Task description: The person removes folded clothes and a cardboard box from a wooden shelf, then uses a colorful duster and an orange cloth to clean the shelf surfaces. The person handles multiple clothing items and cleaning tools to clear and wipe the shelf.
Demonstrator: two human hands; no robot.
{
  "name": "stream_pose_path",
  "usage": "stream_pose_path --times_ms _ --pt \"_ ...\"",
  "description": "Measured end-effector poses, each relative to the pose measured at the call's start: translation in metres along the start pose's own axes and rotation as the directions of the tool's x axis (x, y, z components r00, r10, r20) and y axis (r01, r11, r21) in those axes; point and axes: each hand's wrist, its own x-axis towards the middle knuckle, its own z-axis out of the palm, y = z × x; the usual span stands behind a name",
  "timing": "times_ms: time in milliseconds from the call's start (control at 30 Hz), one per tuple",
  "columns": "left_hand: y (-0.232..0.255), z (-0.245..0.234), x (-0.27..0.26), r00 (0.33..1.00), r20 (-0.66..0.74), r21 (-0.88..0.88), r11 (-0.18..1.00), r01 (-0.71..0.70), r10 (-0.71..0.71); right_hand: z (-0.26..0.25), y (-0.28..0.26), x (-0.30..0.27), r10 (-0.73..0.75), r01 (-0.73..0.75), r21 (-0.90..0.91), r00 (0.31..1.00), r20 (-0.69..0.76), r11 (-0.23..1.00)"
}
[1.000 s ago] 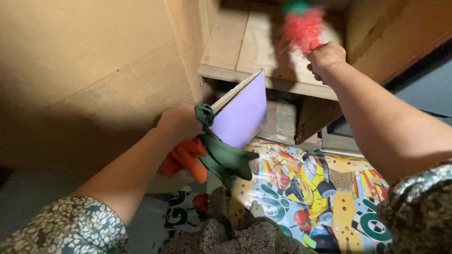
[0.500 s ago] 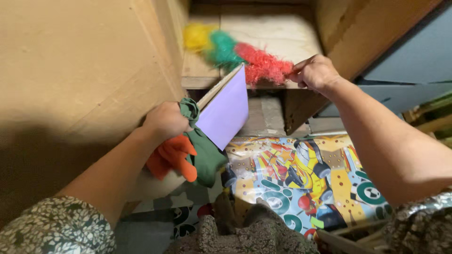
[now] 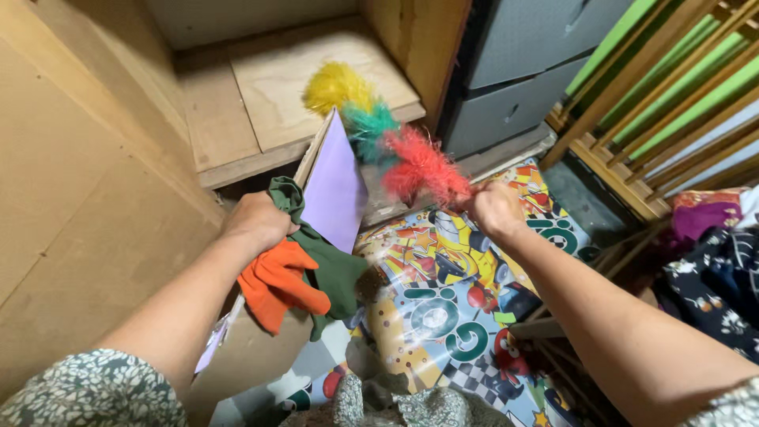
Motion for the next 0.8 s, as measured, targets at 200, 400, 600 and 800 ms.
stream_pose_path --times_ms 200,400,600,800 --pt "0.050 0.023 -0.037 0.995 -0.019 0.020 0.995 -0.100 0.100 -0.027 0.047 -0.082 0.296 -0.296 -0.029 0.955 -0.016 0.955" --pt "0.129 0.068 -0.101 0.952 -0.147 -0.072 0.957 -0.280 0.268 -0.067 0.049 -0.152 0.212 -0.262 0.520 0.965 0.154 0.813" --pt "0.203 0.094 -0.140 0.865 -0.341 -0.398 0.776 -0.488 0.369 -0.122 0.041 -0.182 0.379 -0.300 0.666 0.925 0.027 0.683" --pt "0.274 0.063 -0.108 0.871 -0.155 -0.980 0.036 -0.194 0.467 -0.182 0.049 -0.186 0.276 -0.100 0.403 0.871 -0.406 0.910"
